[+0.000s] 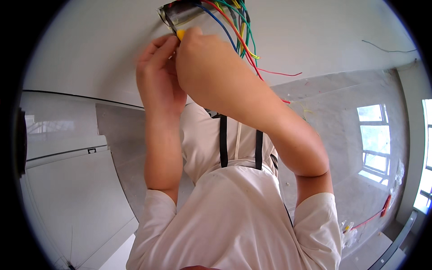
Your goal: The person uses a yellow utility knife to strip the insulation from multiple colored electrical wires protruding from a wall junction box. They hold the wires with one hand and carefully cut the outer sheathing with the other, exposing the inner conductors.
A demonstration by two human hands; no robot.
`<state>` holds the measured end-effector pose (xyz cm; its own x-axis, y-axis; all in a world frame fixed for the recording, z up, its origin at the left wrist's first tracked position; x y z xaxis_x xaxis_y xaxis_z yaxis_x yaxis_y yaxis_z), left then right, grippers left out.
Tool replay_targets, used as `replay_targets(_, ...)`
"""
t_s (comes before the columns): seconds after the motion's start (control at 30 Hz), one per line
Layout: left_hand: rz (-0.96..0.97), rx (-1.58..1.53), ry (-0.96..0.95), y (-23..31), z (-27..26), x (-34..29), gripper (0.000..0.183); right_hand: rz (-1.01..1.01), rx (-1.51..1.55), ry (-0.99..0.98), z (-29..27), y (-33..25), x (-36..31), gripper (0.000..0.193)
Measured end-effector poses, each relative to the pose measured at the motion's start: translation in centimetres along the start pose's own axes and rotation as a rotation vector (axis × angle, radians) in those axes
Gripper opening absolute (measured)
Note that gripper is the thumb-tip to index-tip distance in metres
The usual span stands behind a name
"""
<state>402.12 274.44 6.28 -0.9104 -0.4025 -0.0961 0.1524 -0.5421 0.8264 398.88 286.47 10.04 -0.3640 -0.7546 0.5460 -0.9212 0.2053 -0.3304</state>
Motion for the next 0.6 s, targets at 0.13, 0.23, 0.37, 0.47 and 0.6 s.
replay_targets(0.13,-0.094,0.06,0.029,-1.5,-0.6,-0.2,0.021,0.177,-0.019,-0.068,0.4,-0.1,-0.9,0.023)
replay_targets(0.23,-0.035,0.062,0.022,-0.6,-0.1,-1.1,0.022,0.224,0.023,0.025,-0.4,-0.8,-1.1,0.022)
replay_targets(0.37,-0.022,0.066,-0.008,0.1,0.1,-1.3,0.026,0.259,0.021,0.067,-0.3,-0.6,-1.4,0.02)
replay_targets(0.47,-0.07,0.266,-0.022,-0.4,-0.4,-1.7,0.031,0.231,-0.206,-0.166,-0.7,-2.2,-3.0,0.017)
replay_targets(0.6,-0.297,0.589,-0.041,-1.4,-1.5,-3.9,0.041,0.391,-0.263,-0.276,-1.9,-3.2,-5.6,0.016)
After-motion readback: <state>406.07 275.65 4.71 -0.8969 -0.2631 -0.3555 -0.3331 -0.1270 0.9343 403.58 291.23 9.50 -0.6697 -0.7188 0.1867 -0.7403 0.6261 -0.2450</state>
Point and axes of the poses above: each hand's wrist, its own x-axis towards the middle knuckle, its own z-axis out of the palm, y = z × x, the point moved 3 cm from there along x, towards the middle knuckle, and after that the axes turned 13 degrees about -z, right-handed, at the moved point
